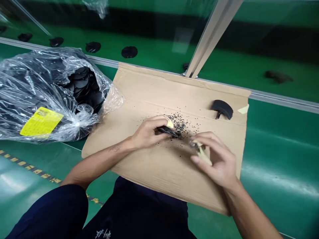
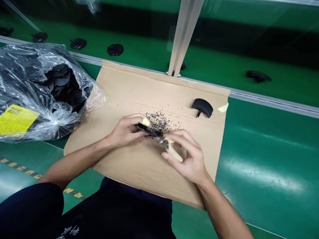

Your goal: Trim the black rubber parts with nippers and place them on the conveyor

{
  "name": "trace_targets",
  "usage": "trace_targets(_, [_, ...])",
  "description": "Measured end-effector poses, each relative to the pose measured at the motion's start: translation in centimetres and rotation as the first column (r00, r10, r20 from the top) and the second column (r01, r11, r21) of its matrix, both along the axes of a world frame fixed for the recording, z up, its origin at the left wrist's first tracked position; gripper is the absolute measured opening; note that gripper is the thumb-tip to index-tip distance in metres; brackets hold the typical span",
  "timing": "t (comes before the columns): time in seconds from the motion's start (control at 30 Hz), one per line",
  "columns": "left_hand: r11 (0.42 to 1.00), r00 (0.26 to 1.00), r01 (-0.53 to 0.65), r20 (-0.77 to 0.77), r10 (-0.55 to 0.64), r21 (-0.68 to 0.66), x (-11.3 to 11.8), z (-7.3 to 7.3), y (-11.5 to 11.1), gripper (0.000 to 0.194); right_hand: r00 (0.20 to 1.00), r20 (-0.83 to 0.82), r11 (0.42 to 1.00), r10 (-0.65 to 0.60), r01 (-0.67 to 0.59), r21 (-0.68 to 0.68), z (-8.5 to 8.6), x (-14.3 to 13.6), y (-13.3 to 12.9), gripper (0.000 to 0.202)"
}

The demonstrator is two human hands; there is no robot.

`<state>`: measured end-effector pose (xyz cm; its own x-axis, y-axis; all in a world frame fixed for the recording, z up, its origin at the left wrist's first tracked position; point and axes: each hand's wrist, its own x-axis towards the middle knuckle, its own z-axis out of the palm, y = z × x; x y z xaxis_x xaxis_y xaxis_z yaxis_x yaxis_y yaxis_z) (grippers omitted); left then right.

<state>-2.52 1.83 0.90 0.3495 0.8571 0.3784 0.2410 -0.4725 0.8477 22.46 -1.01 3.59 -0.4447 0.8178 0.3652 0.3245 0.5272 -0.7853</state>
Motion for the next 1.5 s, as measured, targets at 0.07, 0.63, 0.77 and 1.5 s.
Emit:
trace_targets(0.07, [1.000, 0.998, -0.012, 0.063, 0.013, -0.018, 0.1, -0.1, 0.1, 0.006, 0.986, 0.077, 0.987, -0.145, 0.138, 0.088, -0.1, 0.3, 0.3, 0.037])
trace_targets(0.63, [0.991, 0.977, 0.113, 0.189, -0.097, -0.076, 0.7, -0.3, -0.5, 0.012, 0.923, 0.362, 0.937, -0.131, -0.005, 0.350, -1.5, 1.2, 1.0, 0.040])
trace_targets(0.77, [0.990, 0.980, 0.111, 0.178, -0.094, -0.086, 0.7, -0.2, -0.5, 0.013, 0.923, 0.365, 0.945, -0.123, -0.004, 0.327, -1.6, 1.4, 1.1, 0.039])
trace_targets(1.5, [0.987, 0.978, 0.144, 0.164, -0.132, -0.066, 0.7, -0.5, -0.8, 0.015, 0.894, 0.416, 0.888, -0.166, -0.048, 0.458, -0.9, 1.1, 0.8, 0.031])
